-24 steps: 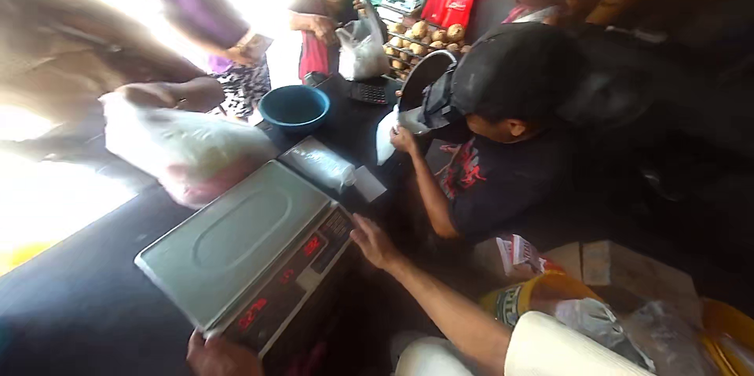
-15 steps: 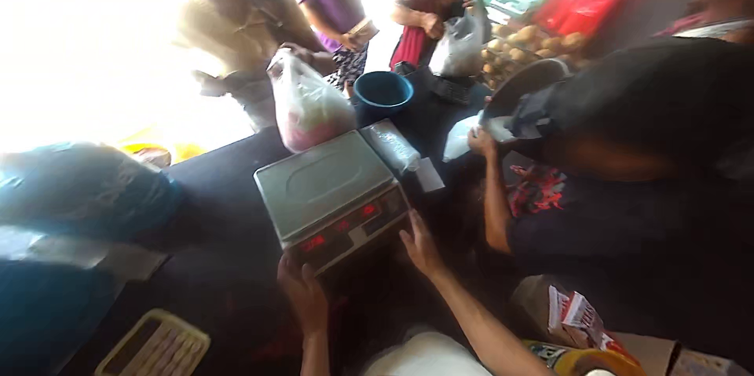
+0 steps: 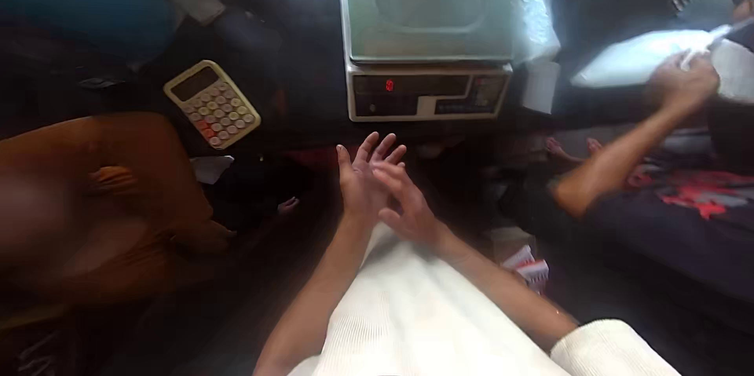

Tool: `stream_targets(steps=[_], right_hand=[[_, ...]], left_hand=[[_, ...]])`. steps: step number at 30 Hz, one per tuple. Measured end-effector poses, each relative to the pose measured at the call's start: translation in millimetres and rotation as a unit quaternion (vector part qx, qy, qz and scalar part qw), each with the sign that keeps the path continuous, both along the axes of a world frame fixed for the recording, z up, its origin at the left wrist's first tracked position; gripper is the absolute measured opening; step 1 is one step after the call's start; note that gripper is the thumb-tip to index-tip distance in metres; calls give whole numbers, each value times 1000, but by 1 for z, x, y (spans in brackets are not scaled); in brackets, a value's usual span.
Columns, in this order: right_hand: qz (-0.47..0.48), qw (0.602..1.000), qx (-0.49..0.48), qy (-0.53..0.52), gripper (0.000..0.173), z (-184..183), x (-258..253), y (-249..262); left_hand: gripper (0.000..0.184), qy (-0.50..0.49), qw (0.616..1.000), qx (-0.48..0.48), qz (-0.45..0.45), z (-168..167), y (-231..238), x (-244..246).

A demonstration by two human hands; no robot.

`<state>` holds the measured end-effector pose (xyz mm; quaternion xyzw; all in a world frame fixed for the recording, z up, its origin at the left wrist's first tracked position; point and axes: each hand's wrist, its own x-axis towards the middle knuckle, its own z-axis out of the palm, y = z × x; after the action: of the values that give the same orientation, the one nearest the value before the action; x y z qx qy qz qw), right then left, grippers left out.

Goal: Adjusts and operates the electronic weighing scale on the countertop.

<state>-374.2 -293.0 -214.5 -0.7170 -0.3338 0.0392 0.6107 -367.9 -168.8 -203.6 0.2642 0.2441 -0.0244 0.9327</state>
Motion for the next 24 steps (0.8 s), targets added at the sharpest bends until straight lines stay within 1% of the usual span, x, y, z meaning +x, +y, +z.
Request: stream_targets(steps=[1,3,4,6,7,9,11,13,15,16,18,20,22,24], right_hand=[[3,1000,-12,4,56,-12,-3,-1],[-11,997,-40,60,48,-28,-8,-16],[-39,995,-58,67,44,-33,-5,-26],[-121,988,-96,10,39,-30,13,-52],[-170,980,-95,-31,41,-27,33,-62],[-269,956,-78,-83,44,-16,77,-80],[-347,929,-65,-114,47,-10,123,-103],[-373,916,-89,-119,50,-12,160,-122],[-365,917,-127,-96,49,-28,181,-134],[-365,917,-146,-69,49,-37,185,-134],[-394,906,-156,-22,52,-54,189,-127],[-399,904,-151,-23,53,-62,191,-124],[-388,905,-163,-62,51,-64,191,-123],[-375,904,-185,-86,50,-62,192,-128]], left_hand=[[91,-15,1000,18,14,4,8,6],[76,-66,992,97,48,10,30,7],[67,-76,982,160,67,14,41,10],[53,-60,943,308,112,20,56,15],[48,-62,916,373,135,18,64,23],[39,-73,855,488,162,1,75,45],[35,-50,797,587,136,-21,72,66],[38,-4,719,689,87,-41,63,88],[38,47,620,780,76,-65,56,102],[41,70,580,809,65,-71,53,103],[47,87,537,837,58,-74,53,109],[47,95,513,851,55,-76,51,109],[48,104,492,863,53,-80,53,107],[47,113,483,867,45,-81,49,108]])
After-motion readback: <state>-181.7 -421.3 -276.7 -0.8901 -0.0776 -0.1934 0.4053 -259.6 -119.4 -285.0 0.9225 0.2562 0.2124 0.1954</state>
